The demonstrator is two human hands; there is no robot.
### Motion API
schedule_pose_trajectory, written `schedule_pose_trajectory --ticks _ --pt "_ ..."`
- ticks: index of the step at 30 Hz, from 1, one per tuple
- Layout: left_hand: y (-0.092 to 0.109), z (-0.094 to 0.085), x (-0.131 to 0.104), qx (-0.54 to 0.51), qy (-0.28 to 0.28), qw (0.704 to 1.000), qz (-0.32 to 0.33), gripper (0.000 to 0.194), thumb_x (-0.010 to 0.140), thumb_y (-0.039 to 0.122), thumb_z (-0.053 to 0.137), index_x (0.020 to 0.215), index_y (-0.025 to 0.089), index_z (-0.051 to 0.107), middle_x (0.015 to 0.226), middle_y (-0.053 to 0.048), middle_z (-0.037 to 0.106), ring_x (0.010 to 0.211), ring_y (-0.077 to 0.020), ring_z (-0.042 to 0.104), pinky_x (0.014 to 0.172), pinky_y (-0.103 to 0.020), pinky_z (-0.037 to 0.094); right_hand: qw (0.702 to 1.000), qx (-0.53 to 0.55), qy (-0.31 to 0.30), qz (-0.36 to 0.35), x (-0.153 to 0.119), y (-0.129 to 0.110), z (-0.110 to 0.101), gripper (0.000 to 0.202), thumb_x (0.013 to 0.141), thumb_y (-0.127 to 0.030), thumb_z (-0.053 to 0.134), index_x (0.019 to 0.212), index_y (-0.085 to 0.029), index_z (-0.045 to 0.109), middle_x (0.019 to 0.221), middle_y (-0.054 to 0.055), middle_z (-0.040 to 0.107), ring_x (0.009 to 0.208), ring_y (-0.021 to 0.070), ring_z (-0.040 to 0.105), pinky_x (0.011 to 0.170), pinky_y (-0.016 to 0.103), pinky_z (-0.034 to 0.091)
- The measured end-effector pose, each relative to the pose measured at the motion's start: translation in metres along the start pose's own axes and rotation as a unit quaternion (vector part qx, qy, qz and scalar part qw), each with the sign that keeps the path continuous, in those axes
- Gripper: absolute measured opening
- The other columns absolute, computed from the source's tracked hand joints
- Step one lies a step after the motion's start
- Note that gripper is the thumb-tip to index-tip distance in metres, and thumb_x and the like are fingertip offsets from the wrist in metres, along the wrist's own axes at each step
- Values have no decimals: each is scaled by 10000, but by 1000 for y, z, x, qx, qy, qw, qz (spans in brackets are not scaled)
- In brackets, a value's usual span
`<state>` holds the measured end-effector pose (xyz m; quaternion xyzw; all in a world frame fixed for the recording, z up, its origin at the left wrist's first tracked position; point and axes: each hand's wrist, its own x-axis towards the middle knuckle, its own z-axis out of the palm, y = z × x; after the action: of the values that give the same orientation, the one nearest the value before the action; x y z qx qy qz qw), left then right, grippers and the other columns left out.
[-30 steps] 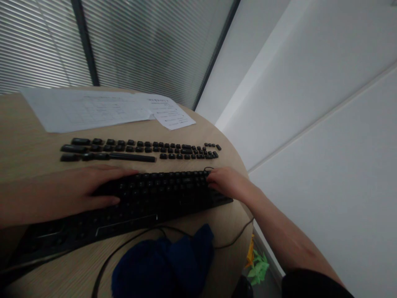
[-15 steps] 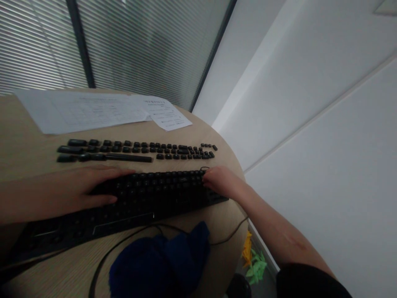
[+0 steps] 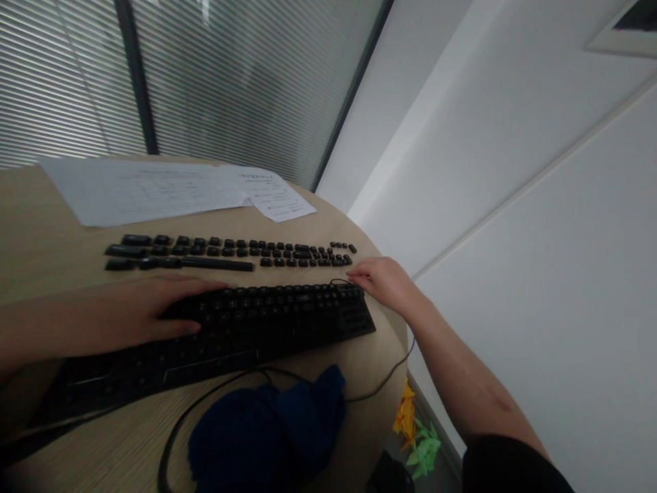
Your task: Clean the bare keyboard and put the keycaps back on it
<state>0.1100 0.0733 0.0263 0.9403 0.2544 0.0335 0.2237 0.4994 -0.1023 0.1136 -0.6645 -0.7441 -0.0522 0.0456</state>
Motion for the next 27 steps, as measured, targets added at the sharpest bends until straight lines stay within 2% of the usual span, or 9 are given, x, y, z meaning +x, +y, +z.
schedule_pose_trajectory --ticks 2,5,8,11,14,21,27 --pt "1 0 0 -4 0 1000 -1 665 881 481 598 1518 303 528 1545 -71 580 1396 -296 547 1208 -485 365 1000 -13 20 11 11 13 -7 206 993 -314 631 1027 -256 825 1049 36 815 930 216 757 837 322 551" --pt "1 -1 -1 -11 0 1000 0 641 884 473 602 1505 327 540 1529 -57 595 1381 -293 561 1199 -489 375 996 -66 -11 65 41 36 -5 217 985 -340 641 1060 -260 829 1050 31 816 928 211 750 829 313 535" --pt "4 -2 -3 -17 5 1000 -2 634 891 448 589 1511 324 532 1527 -56 597 1372 -292 571 1191 -499 387 987 -103 -58 110 80 58 8 200 949 -321 684 1058 -251 836 1042 38 818 927 219 742 811 309 520" --pt "7 -3 -5 -27 15 1000 6 631 874 420 597 1496 315 555 1513 -58 613 1371 -301 576 1190 -493 398 983 -115 -84 121 114 75 25 169 913 -283 712 1014 -251 844 1022 40 820 918 224 736 777 298 510" --pt "5 -1 -4 -45 32 998 15 628 824 414 654 1447 349 609 1484 -35 640 1354 -310 596 1179 -468 422 980 -121 -105 119 138 86 37 189 916 -297 714 1051 -254 839 1042 47 818 944 222 730 785 285 504" --pt "2 4 -4 -62 44 997 17 644 791 404 689 1431 359 626 1439 -33 673 1317 -319 623 1157 -453 447 978 -119 -151 84 163 94 54 332 914 -334 736 1231 -247 787 1090 45 806 912 186 720 835 261 499" --pt "6 2 -6 -66 38 997 12 620 788 397 678 1406 363 646 1424 -32 683 1291 -318 644 1125 -441 477 978 -125 -153 70 169 93 63 253 869 -284 768 1110 -232 824 1068 46 802 933 178 711 837 242 495"
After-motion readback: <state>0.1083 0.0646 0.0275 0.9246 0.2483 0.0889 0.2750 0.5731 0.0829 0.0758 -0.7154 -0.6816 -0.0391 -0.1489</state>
